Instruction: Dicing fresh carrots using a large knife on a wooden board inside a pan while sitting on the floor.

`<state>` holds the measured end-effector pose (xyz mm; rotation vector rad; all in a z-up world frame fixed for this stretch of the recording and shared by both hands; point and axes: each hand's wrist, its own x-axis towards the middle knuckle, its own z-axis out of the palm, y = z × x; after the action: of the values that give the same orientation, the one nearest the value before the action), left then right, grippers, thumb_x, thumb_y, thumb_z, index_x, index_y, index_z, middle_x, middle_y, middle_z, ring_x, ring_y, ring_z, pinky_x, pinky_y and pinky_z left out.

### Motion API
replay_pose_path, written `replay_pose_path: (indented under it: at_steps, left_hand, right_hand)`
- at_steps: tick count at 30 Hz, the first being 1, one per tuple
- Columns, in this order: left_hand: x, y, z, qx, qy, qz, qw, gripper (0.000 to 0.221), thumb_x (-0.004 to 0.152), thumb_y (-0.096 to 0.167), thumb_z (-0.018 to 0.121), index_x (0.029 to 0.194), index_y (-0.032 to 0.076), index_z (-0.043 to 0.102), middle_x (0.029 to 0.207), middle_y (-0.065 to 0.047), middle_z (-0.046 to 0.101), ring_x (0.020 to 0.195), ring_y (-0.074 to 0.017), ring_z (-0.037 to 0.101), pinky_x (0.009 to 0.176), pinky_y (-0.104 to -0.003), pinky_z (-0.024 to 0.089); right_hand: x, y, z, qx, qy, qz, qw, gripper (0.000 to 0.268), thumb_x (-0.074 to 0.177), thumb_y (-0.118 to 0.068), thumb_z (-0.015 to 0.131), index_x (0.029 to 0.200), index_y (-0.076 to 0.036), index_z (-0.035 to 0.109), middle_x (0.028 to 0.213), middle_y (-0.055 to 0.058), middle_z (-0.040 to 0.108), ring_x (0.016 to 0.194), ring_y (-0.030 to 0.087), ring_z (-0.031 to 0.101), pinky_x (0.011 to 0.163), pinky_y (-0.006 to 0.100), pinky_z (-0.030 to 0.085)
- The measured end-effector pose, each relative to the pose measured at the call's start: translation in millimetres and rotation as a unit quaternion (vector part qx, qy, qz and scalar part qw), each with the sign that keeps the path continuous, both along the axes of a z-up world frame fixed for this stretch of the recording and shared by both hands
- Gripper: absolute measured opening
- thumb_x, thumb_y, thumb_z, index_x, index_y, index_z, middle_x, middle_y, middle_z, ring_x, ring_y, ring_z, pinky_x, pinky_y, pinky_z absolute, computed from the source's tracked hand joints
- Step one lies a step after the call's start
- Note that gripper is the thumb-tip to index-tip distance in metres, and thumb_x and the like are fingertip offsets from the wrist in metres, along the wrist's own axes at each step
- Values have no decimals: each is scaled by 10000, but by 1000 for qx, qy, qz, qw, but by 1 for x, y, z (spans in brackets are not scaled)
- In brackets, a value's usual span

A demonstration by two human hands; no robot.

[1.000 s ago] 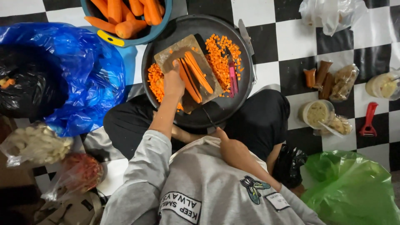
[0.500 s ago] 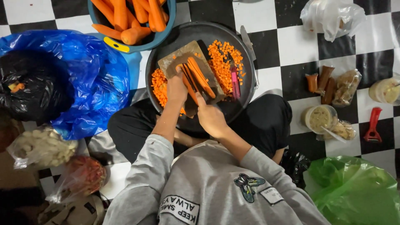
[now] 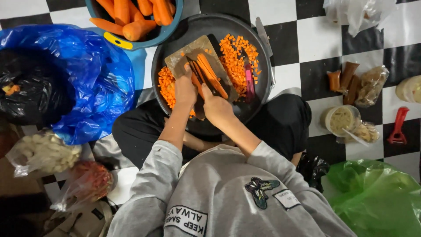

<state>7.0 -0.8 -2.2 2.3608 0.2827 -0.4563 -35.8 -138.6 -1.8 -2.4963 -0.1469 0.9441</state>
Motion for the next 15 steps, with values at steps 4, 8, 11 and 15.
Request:
replay_pose_path:
  at_steps: [4, 8, 11, 15]
  left_hand:
    - [1, 0, -15, 11, -3, 18, 1000, 661, 869, -10, 630, 1510, 57, 483, 1122, -279, 711, 1110, -420, 683, 906, -488, 599]
    - [-2, 2, -26, 0, -7, 44, 999, 613, 904, 42, 658, 1495, 39, 498, 950, -203, 733, 1002, -347, 709, 826, -447, 591]
    - [-4, 2, -20, 10, -51, 41, 998, 551, 883, 41, 660, 1425, 39, 557, 828, -193, 729, 922, -374, 711, 773, -489, 585]
    - [-7, 0, -16, 12, -78, 48, 996, 510, 822, 14, 668, 1331, 35, 637, 772, -199, 713, 897, -411, 707, 770, -526, 588]
  right_hand:
    - [-37, -18, 20, 4, -19, 10, 1000, 616, 1025, -102, 406, 1607, -81, 207, 915, 285, 691, 838, 421, 710, 726, 490, 568]
    - [-101, -45, -18, -61, -160, 50, 984, 713, 938, -152, 482, 1610, -185, 245, 752, 180, 656, 717, 355, 674, 626, 456, 548]
    - [-134, -56, -12, -109, -370, 84, 919, 796, 832, -106, 551, 1596, -153, 333, 540, 105, 618, 473, 257, 650, 426, 365, 533]
    - [-173, -72, -2, -164, -73, 34, 983, 758, 922, -171, 533, 1607, -304, 237, 784, 174, 714, 743, 372, 738, 661, 483, 608]
